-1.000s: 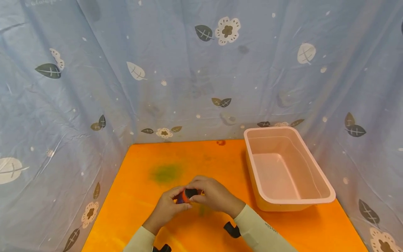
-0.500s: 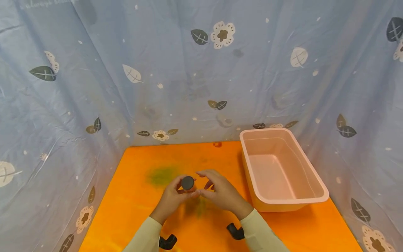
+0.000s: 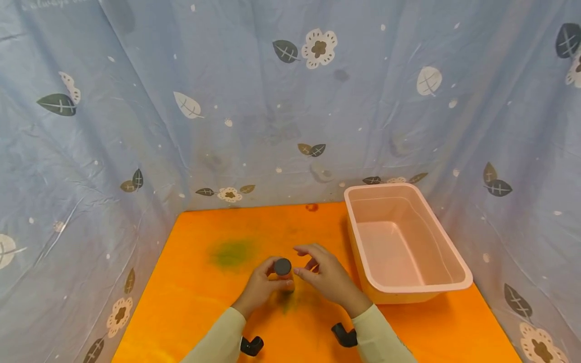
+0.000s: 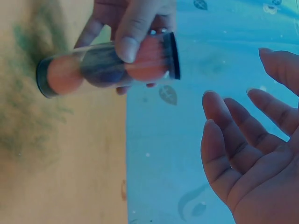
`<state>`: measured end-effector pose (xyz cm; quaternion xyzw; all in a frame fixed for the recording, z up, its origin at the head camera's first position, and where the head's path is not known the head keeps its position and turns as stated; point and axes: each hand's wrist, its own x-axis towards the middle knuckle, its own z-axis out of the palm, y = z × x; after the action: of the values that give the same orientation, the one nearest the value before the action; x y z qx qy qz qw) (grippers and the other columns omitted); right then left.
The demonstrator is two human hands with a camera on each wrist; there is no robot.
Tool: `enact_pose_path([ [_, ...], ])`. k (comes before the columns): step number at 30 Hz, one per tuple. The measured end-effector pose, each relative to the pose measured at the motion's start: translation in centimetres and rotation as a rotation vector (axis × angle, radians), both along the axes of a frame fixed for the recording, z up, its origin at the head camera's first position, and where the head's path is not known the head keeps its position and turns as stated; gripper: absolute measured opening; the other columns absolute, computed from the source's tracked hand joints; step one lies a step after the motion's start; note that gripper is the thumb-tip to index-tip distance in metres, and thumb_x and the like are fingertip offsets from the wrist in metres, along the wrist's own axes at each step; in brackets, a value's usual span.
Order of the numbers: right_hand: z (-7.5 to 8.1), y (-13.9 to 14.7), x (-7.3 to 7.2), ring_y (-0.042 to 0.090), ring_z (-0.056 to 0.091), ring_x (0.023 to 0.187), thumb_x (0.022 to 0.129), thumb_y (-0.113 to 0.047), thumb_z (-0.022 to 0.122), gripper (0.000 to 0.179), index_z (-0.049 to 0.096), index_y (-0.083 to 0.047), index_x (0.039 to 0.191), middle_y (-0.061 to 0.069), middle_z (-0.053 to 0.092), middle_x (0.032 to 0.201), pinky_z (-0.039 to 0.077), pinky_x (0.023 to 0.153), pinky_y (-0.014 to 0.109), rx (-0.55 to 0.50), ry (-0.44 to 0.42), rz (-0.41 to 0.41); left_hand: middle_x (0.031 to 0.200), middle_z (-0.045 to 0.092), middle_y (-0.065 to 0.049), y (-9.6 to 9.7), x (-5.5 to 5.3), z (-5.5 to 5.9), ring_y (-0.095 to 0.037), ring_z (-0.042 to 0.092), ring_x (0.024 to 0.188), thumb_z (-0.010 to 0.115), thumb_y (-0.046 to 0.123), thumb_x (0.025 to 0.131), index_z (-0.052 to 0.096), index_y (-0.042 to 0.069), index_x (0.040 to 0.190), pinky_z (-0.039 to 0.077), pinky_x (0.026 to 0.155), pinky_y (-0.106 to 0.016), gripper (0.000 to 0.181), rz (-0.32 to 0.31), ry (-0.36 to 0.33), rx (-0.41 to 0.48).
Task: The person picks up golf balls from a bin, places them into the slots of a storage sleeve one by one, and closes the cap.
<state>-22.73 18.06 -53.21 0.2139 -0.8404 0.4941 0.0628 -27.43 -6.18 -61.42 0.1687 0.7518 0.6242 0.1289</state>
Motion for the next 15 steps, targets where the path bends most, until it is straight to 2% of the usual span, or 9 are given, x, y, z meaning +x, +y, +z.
enact_pose_path([
  [7,-0.3,0.2,-0.3,0.012,0.066,0.093,0.105,-0.023,0.078,0.040,0.069,-0.019,0.144,-0.004,0.067,0.128,0.057,0.085,0.039,-0.007,-0.006,-0.033,0.130,0.066,0.004,0.2,0.2,-0.5,-0.024,0.057,0.129,0.087,0.017,0.098,0.069,0.031,0.136,0.044,0.110,-0.061,0.045,0.011,-0.020,0.002],
  [10,-0.6,0.1,-0.6,0.014,0.066,0.094,0.106,-0.022,0.077,0.034,0.072,-0.019,0.139,-0.005,0.068,0.127,0.058,0.085,0.039,-0.043,-0.007,-0.035,0.132,0.065,0.002,0.1,0.1,-0.6,-0.024,0.058,0.129,0.087,0.017,0.097,0.067,0.031,0.139,0.046,0.109,-0.059,0.048,0.001,-0.033,-0.003],
  [12,-0.9,0.1,-0.8,0.018,0.067,0.095,0.106,-0.021,0.077,0.029,0.074,-0.018,0.134,-0.003,0.069,0.124,0.058,0.084,0.039,-0.081,-0.023,-0.039,0.135,0.063,-0.001,0.0,0.2,-0.4,-0.028,0.060,0.128,0.088,0.017,0.096,0.065,0.031,0.144,0.049,0.106,-0.058,0.054,-0.013,-0.050,0.020],
  [15,-1.4,-0.1,-1.3,0.026,0.067,0.098,0.106,-0.020,0.076,0.021,0.078,-0.018,0.127,0.001,0.070,0.119,0.058,0.084,0.037,-0.147,-0.087,-0.071,0.140,0.061,-0.002,-0.1,0.4,0.3,-0.029,0.060,0.129,0.089,0.022,0.096,0.062,0.030,0.149,0.050,0.108,-0.054,0.061,-0.007,-0.028,0.051],
])
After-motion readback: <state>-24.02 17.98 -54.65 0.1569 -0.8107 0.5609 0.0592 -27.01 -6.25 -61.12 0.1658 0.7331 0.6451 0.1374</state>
